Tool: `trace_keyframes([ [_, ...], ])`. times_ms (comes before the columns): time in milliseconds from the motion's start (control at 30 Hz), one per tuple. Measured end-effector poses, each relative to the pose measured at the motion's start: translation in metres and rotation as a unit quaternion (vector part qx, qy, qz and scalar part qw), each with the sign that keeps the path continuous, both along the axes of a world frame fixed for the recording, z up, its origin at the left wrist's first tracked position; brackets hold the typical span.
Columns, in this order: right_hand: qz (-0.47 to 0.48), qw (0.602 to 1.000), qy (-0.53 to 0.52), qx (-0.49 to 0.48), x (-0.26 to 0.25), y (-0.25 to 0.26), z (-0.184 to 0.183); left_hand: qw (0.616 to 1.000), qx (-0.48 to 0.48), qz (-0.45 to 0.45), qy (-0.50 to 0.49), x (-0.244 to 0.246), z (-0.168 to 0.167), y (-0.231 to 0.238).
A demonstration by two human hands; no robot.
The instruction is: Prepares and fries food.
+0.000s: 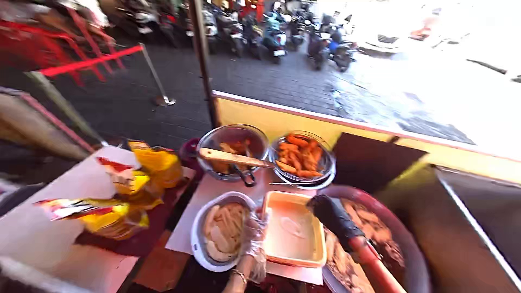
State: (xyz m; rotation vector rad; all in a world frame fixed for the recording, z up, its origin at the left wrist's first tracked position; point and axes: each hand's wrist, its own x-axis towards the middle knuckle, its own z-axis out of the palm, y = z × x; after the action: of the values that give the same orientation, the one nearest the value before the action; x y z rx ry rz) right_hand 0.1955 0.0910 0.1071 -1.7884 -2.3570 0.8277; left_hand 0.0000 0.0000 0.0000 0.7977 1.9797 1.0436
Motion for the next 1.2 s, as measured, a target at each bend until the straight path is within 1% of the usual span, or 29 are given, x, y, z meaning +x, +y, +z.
trace_keyframes([
  [33,0.012,1.000,0.003,0.007,0.004,0.002,-0.009,1.000,-0.001,-0.014,0.015,-0.002,-0.010,0.000],
  [100,0.030,0.999,0.001,-0.015,0.004,0.000,-0.028,0.999,-0.005,-0.025,0.042,-0.008,-0.037,0.001],
  [167,0.082,0.995,-0.004,-0.059,-0.004,-0.009,-0.055,0.999,-0.014,-0.022,0.042,-0.009,-0.042,0.001],
  [233,0.165,0.979,-0.055,-0.108,-0.012,-0.013,-0.094,0.999,-0.023,-0.024,0.038,-0.009,-0.041,0.001],
  [267,0.196,0.968,-0.086,-0.129,-0.014,-0.014,-0.108,0.998,-0.028,-0.029,0.039,-0.009,-0.042,0.000],
  [300,0.208,0.962,-0.112,-0.140,-0.015,-0.014,-0.112,0.998,-0.031,-0.033,0.040,-0.007,-0.043,0.000],
  [433,0.161,0.967,-0.150,-0.130,-0.022,-0.002,-0.077,0.999,-0.022,-0.016,0.043,-0.009,-0.042,0.001],
  [500,0.172,0.952,-0.193,-0.164,-0.019,-0.003,-0.087,0.998,-0.035,-0.018,0.042,-0.008,-0.038,0.000],
  [567,0.175,0.947,-0.207,-0.170,-0.016,-0.005,-0.099,0.998,-0.045,-0.024,0.039,-0.007,-0.037,0.000],
  [667,0.142,0.973,-0.159,-0.090,-0.035,0.001,-0.085,0.999,-0.038,-0.013,0.036,-0.010,-0.041,0.002],
  [733,0.162,0.968,-0.171,-0.084,-0.047,0.000,-0.088,0.999,-0.038,-0.013,0.037,-0.009,-0.044,0.001],
  [867,0.229,0.945,-0.217,-0.083,-0.058,-0.005,-0.115,0.999,-0.036,-0.022,0.034,-0.009,-0.039,0.000],
  [933,0.244,0.944,-0.211,-0.075,-0.057,-0.003,-0.114,0.999,-0.027,-0.011,0.035,-0.009,-0.042,-0.001],
  [1000,0.232,0.952,-0.189,-0.071,-0.051,-0.001,-0.099,0.999,-0.019,-0.004,0.031,-0.008,-0.042,0.000],
  [1067,0.208,0.962,-0.157,-0.078,-0.040,0.001,-0.076,0.999,-0.017,-0.004,0.029,-0.007,-0.044,0.001],
  [1200,0.126,0.988,-0.073,-0.042,-0.017,-0.002,-0.046,1.000,-0.001,-0.010,0.030,-0.008,-0.046,0.002],
])
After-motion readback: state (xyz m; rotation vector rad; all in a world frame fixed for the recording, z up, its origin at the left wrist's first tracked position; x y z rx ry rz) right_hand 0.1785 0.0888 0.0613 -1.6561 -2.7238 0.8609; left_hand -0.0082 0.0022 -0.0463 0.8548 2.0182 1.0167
